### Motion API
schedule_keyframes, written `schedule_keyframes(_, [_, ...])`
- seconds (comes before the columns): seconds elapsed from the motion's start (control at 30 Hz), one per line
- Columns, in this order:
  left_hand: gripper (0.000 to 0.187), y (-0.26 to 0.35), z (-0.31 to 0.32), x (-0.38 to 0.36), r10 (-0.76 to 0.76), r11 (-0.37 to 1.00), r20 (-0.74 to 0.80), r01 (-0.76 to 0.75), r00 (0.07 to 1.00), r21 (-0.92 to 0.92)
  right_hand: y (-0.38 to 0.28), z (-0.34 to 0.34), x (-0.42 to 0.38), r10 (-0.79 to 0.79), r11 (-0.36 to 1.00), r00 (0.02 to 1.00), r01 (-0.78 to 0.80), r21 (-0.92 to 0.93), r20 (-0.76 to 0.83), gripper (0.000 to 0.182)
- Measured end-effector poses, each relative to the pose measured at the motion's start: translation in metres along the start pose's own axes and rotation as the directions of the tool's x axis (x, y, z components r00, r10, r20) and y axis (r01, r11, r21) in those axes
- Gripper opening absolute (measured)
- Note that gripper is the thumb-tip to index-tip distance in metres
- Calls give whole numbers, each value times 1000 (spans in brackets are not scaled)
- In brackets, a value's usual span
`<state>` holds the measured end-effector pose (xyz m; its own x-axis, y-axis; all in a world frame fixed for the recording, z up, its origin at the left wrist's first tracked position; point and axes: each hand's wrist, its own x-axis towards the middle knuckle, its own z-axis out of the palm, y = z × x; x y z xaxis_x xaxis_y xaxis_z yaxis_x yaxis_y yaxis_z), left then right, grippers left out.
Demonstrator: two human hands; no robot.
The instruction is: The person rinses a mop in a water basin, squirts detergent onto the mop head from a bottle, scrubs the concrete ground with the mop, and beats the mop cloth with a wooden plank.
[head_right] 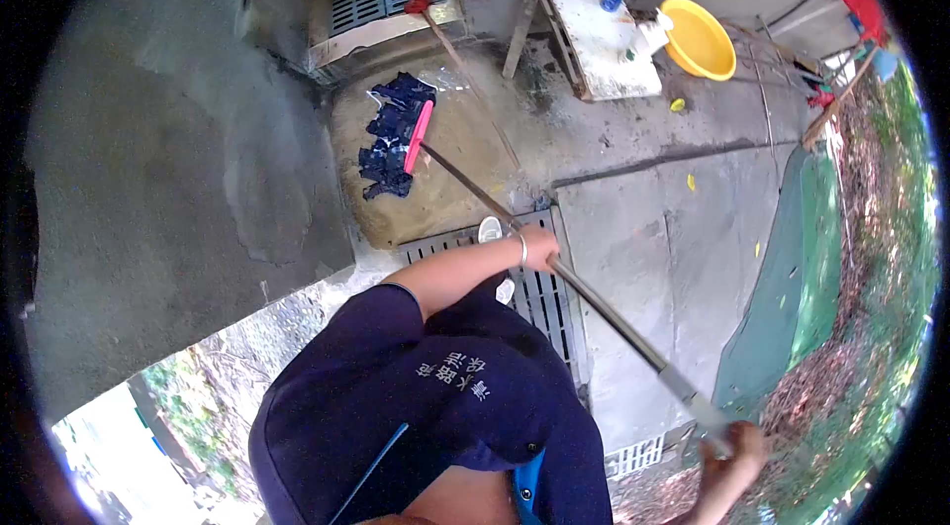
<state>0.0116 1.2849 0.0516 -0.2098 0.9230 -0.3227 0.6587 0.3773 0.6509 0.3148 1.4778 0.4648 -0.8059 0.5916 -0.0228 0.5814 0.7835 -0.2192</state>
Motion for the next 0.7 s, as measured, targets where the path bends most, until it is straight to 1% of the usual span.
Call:
schedule_keyframes(0.03, [27, 11, 24, -1, 25, 999, 101, -28, 995, 33, 1, 12, -17, 82, 967, 978, -32, -251, 190, 46])
schedule_keyframes(0.07, [29, 24, 40, -5, 70, 995, 202, -83, 977, 57, 45, 43, -46, 196, 893, 889, 11, -449, 413, 42])
schedule_keyframes(0.1, [30, 37, 57, -13, 112, 987, 307, -140, 945, 73, 74, 76, -72, 308, 864, 774, 15, -502, 553, 42])
schedule_keyframes(0.13, [31, 46, 82, -22, 105, 985, 358, -145, 928, 88, 94, 95, -104, 247, 906, 774, 29, -423, 583, 38])
schedule_keyframes(0.17, [32, 53, 100, -26, 97, 983, 397, -150, 913, 105, 109, 112, -136, 272, 906, 807, -30, -423, 525, 35])
schedule_keyframes(0.2, [32, 58, 106, -27, 107, 980, 405, -166, 908, 114, 121, 124, -165, 322, 897, 801, -88, -432, 504, 36])
schedule_keyframes(0.23, [32, 61, 114, -34, 129, 971, 499, -212, 857, 114, 135, 135, -193, 303, 917, 787, -86, -390, 537, 34])
schedule_keyframes(0.27, [33, 66, 120, -46, 144, 960, 594, -256, 792, 109, 142, 147, -218, 323, 930, 747, -137, -340, 581, 34])
schedule_keyframes(0.3, [33, 62, 121, -52, 145, 954, 606, -273, 782, 123, 144, 164, -234, 331, 940, 714, -192, -283, 617, 34])
schedule_keyframes(0.33, [35, 55, 119, -60, 107, 955, 631, -255, 769, 149, 144, 181, -243, 337, 939, 716, -212, -270, 611, 34])
schedule_keyframes(0.37, [37, 46, 116, -69, 65, 956, 654, -235, 754, 176, 143, 198, -251, 326, 945, 685, -238, -223, 651, 35])
schedule_keyframes(0.4, [36, 49, 93, -78, 51, 940, 658, -258, 752, 221, 139, 216, -257, 313, 948, 655, -265, -178, 688, 35])
schedule_keyframes(0.43, [36, 46, 84, -87, 51, 937, 666, -267, 744, 226, 132, 230, -265, 318, 945, 653, -279, -172, 687, 35])
schedule_keyframes(0.5, [34, 36, 73, -105, -45, 937, 687, -207, 725, 281, 115, 254, -279, 309, 944, 646, -296, -144, 698, 36])
schedule_keyframes(0.57, [33, 12, 72, -127, -65, 931, 699, -209, 712, 299, 87, 273, -289, 321, 934, 618, -330, -135, 718, 35])
schedule_keyframes(0.63, [29, -17, 69, -152, -47, 925, 630, -204, 775, 321, 47, 284, -288, 314, 935, 611, -331, -125, 726, 33])
schedule_keyframes(0.7, [31, -39, 51, -173, -107, 921, 602, -149, 792, 360, 8, 288, -281, 308, 940, 615, -316, -131, 726, 30])
